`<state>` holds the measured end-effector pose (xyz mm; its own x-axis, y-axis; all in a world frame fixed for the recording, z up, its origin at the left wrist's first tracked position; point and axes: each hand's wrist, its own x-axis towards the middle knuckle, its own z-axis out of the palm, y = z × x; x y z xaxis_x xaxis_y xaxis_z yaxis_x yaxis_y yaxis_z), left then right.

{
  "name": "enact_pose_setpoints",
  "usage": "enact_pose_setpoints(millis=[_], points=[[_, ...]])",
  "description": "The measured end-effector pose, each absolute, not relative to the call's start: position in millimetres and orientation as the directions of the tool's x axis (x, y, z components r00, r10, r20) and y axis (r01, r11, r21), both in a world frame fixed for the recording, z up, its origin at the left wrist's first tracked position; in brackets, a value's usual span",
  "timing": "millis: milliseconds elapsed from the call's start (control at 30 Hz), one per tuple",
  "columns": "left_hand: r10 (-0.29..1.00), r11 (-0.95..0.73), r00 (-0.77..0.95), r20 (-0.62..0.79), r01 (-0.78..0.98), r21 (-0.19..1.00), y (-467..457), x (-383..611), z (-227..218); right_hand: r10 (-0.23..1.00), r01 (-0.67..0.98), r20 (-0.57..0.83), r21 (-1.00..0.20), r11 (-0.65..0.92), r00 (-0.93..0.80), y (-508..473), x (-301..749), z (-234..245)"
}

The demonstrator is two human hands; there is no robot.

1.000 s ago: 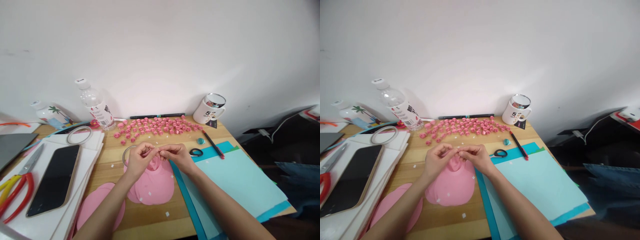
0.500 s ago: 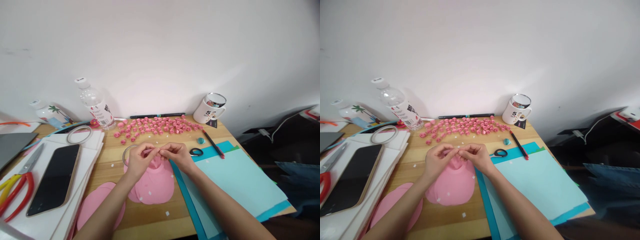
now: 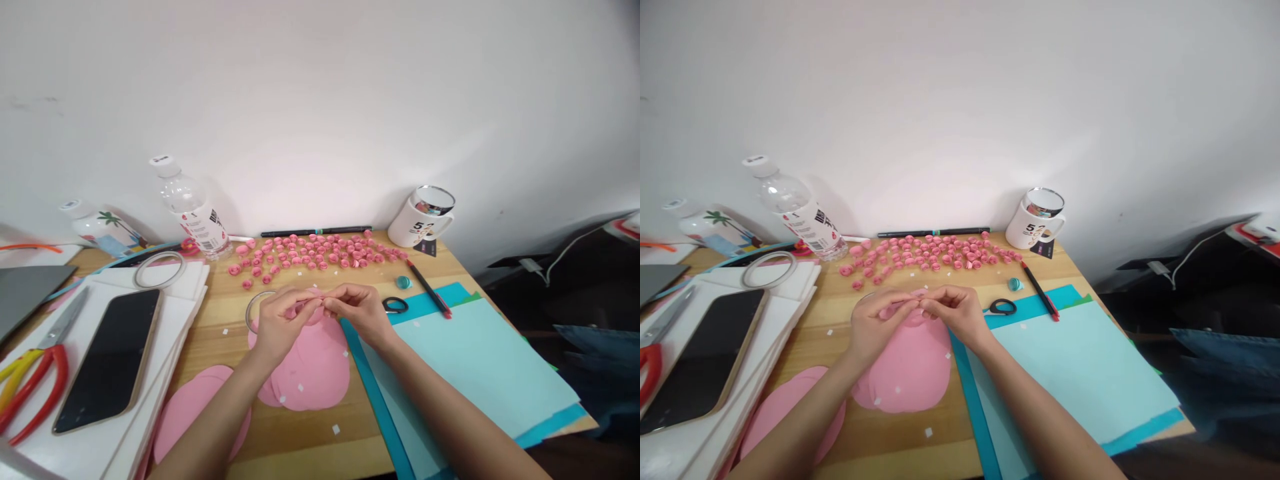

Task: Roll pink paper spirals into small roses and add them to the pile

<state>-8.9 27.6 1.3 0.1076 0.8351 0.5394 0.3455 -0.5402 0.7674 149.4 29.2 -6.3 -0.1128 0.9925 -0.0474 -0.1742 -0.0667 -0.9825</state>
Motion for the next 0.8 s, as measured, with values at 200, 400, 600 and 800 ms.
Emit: enact_pose_setpoints(millis=[200, 400, 600, 800], points=[[0.911, -0.409, 0.069, 0.407, 0.285, 0.867, 24.4, -7.7, 9.1, 0.994, -0.202, -0.021, -0.979, -0.042, -0.106, 28.8, 149.5, -7.7], [0.962, -0.270, 0.014, 0.274, 0.225, 0.936, 24.8, -7.2, 11.1, 0.991, -0.281, -0.044, -0.956, -0.079, -0.129, 28.6, 149.8, -9.8], [0.978, -0.203, -0.011, 0.210, 0.215, 0.955, 25.9, -5.6, 10.7, 0.988, -0.278, -0.100, -0.952, -0.129, -0.117, 28.5, 149.6, -9.7], [0.981, -0.182, -0.026, 0.193, 0.226, 0.957, 24.8, -6.4, 8.0, 0.990, -0.297, -0.096, -0.947, -0.124, -0.105, 28.2, 149.8, -7.4]])
